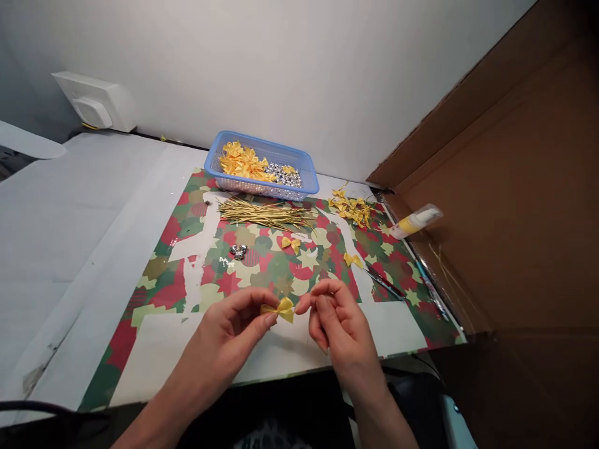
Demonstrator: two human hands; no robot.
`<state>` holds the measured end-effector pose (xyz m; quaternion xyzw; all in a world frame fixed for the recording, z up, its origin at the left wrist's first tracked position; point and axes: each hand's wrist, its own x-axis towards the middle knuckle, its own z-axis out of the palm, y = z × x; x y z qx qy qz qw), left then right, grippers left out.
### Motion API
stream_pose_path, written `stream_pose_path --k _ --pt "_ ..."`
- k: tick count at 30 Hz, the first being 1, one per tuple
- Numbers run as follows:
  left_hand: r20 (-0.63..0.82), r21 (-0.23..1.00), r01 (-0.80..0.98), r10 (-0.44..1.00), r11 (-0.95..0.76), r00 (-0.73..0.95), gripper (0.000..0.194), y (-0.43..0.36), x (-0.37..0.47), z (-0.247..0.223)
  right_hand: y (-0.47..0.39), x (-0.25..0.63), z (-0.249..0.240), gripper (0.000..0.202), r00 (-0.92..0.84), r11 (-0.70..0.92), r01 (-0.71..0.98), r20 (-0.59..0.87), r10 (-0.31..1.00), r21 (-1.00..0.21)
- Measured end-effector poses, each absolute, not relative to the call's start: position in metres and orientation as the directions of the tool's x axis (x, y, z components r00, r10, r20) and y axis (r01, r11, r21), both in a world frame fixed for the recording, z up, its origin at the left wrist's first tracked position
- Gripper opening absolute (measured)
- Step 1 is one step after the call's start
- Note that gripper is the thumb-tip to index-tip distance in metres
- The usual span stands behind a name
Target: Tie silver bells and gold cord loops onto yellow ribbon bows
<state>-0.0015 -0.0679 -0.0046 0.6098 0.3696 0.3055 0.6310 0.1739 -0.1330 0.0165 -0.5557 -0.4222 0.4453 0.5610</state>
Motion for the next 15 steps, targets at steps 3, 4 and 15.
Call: stream_pose_path --k 3,4,15 --pt "0.087 0.956 0.189 0.833 -0.224 0.547 0.019 -0.070 -0.003 -0.017 -0.132 0.151 0.018 0.016 0.258 0.014 -0.008 0.011 0.966 -1.000" --pt "0.111 0.946 0.195 0.827 -0.257 0.551 0.022 -0.070 -0.003 -0.020 -0.133 0.144 0.020 0.016 0.261 0.035 0.008 0.036 0.965 -0.999" --pt "-0.062 0.983 -0.059 0.615 0.174 0.786 0.025 -0.092 -0.006 0.018 -0.152 0.127 0.049 0.016 0.211 0.376 -0.201 0.335 0.918 -0.905"
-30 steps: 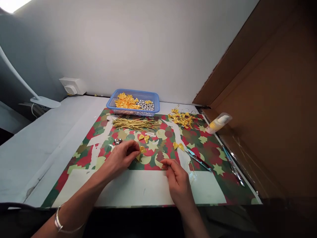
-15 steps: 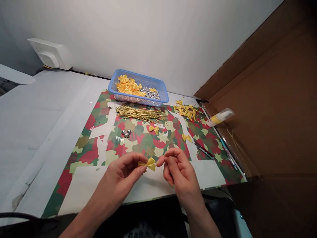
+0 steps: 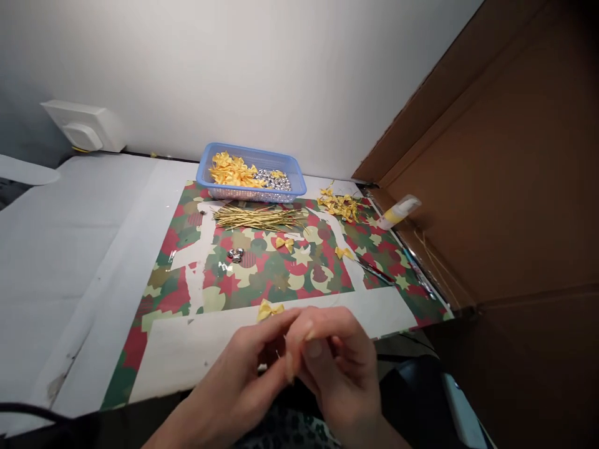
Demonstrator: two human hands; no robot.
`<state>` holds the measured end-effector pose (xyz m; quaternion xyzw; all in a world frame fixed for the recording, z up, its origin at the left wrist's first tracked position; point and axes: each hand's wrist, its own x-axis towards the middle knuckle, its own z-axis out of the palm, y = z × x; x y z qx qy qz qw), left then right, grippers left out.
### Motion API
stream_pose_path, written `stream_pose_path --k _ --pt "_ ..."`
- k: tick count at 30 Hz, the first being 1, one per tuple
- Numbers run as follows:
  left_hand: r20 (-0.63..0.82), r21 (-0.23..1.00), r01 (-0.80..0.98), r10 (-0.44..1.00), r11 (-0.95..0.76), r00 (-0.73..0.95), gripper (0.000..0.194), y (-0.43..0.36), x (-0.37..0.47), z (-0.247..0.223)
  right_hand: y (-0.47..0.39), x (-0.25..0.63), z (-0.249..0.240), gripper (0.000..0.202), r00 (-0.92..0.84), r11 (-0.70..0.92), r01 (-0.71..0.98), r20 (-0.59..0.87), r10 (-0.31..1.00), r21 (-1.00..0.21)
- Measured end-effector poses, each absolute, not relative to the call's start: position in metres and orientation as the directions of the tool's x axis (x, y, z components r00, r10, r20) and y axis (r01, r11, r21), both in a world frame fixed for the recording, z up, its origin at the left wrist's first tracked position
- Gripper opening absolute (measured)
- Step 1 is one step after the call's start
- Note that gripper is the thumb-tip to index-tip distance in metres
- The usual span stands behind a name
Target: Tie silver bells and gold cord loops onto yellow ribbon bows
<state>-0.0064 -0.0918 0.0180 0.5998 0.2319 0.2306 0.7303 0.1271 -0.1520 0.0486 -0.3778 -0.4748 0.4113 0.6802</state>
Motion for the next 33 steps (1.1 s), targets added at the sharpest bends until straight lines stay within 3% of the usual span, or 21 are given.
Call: stream_pose_path --k 1,3,5,8,11,14,16,18,26,30,33 --pt "-0.113 0.957 -0.059 0.550 0.285 0.827 0.014 -0.098 -0.004 0.021 -0.156 0.135 0.051 0.014 0.246 0.400 -0.187 0.351 0.904 -0.897" --pt "-0.185 0.866 -0.105 0.509 0.488 0.841 0.024 -0.109 0.001 0.022 -0.167 0.155 0.057 0.008 0.349 0.416 -0.140 0.349 0.870 -0.898" --pt "-0.208 0.765 -0.231 0.569 0.602 0.796 0.032 -0.119 0.006 0.020 -0.181 0.177 0.060 0.003 0.444 0.398 -0.119 0.310 0.841 -0.909" --pt "-0.185 0.727 -0.362 0.674 0.584 0.715 0.036 -0.135 0.016 0.019 -0.202 0.200 0.059 0.004 0.497 0.355 -0.181 0.226 0.838 -0.917" --pt "-0.146 0.773 -0.381 0.727 0.507 0.671 0.023 -0.155 0.038 0.024 -0.217 0.199 0.056 0.006 0.424 0.317 -0.356 0.150 0.893 -0.879" --pt "-0.110 0.831 -0.260 0.604 0.492 0.790 0.048 -0.176 0.057 0.027 -0.225 0.188 0.054 0.008 0.326 0.278 -0.465 0.130 0.937 -0.840" --pt "-0.143 0.838 -0.154 0.483 0.523 0.864 0.033 -0.186 0.059 0.023 -0.229 0.186 0.053 0.008 0.329 0.285 -0.459 0.137 0.935 -0.842" --pt "-0.182 0.827 -0.146 0.504 0.543 0.844 0.022 -0.190 0.049 0.016 -0.231 0.191 0.052 0.008 0.381 0.308 -0.415 0.144 0.913 -0.856" --pt "-0.192 0.615 -0.505 0.735 0.606 0.650 0.028 -0.186 0.003 0.009 -0.233 0.208 0.031 0.010 0.443 0.275 -0.360 0.096 0.891 -0.891" --pt "-0.162 0.447 -0.679 0.799 0.583 0.579 0.017 -0.185 0.008 0.007 -0.233 0.204 0.022 0.014 0.439 0.232 -0.325 0.071 0.896 -0.917" --pt "-0.160 0.462 -0.725 0.852 0.510 0.498 0.013 -0.178 0.012 0.000 -0.233 0.208 0.022 0.022 0.491 0.210 -0.287 0.045 0.870 -0.935"
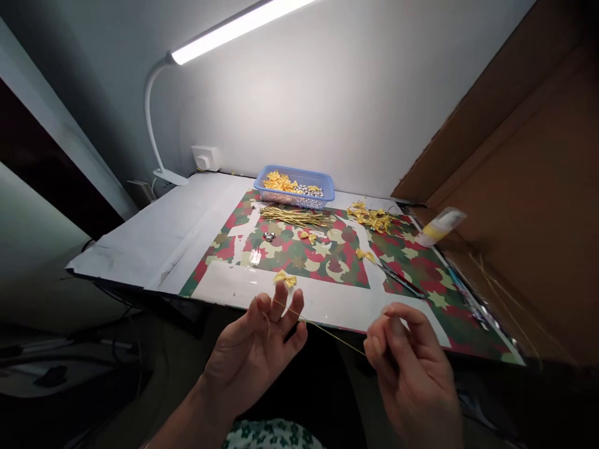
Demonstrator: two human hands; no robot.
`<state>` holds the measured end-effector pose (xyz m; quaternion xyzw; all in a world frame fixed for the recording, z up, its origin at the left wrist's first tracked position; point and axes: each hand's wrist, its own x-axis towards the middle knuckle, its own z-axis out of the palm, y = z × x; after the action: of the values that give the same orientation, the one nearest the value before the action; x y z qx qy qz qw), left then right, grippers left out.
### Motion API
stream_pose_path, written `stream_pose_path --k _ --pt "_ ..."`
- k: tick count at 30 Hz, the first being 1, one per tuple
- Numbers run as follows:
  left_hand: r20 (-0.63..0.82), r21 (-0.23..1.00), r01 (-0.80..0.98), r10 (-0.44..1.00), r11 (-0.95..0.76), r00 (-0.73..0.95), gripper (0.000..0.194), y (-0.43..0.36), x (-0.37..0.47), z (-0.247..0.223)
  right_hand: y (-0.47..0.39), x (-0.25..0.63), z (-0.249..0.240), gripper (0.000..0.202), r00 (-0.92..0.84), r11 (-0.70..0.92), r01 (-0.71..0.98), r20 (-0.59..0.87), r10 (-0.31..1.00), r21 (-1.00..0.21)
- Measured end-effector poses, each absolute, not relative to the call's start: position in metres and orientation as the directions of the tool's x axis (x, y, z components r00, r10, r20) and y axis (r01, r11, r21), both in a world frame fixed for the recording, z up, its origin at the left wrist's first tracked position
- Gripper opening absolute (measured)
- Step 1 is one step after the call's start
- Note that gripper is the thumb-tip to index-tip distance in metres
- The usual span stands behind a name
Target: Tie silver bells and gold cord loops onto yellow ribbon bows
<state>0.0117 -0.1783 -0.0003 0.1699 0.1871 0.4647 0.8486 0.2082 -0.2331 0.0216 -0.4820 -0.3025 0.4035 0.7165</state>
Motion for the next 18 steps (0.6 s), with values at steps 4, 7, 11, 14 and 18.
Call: stream_pose_path --k 4,7,11,14,18 --pt "-0.151 0.475 -0.746 0.879 0.467 0.453 0.011 -0.164 0.011 -0.006 -0.233 0.219 0.024 0.027 0.549 0.184 -0.233 0.027 0.835 -0.955" --pt "-0.144 0.485 -0.754 0.892 0.442 0.429 0.009 -0.153 0.011 -0.005 -0.233 0.227 0.024 0.025 0.579 0.183 -0.171 0.052 0.814 -0.968" --pt "-0.152 0.530 -0.743 0.908 0.408 0.390 0.010 -0.143 0.012 0.001 -0.234 0.234 0.022 0.023 0.610 0.194 -0.144 0.068 0.790 -0.970" --pt "-0.159 0.616 -0.697 0.924 0.368 0.347 0.017 -0.136 0.012 0.003 -0.231 0.236 0.024 0.024 0.623 0.194 -0.127 0.074 0.779 -0.973" --pt "-0.122 0.796 -0.546 0.953 0.261 0.277 0.024 -0.122 0.007 0.000 -0.223 0.239 0.031 0.019 0.624 0.238 -0.085 0.135 0.770 -0.968"
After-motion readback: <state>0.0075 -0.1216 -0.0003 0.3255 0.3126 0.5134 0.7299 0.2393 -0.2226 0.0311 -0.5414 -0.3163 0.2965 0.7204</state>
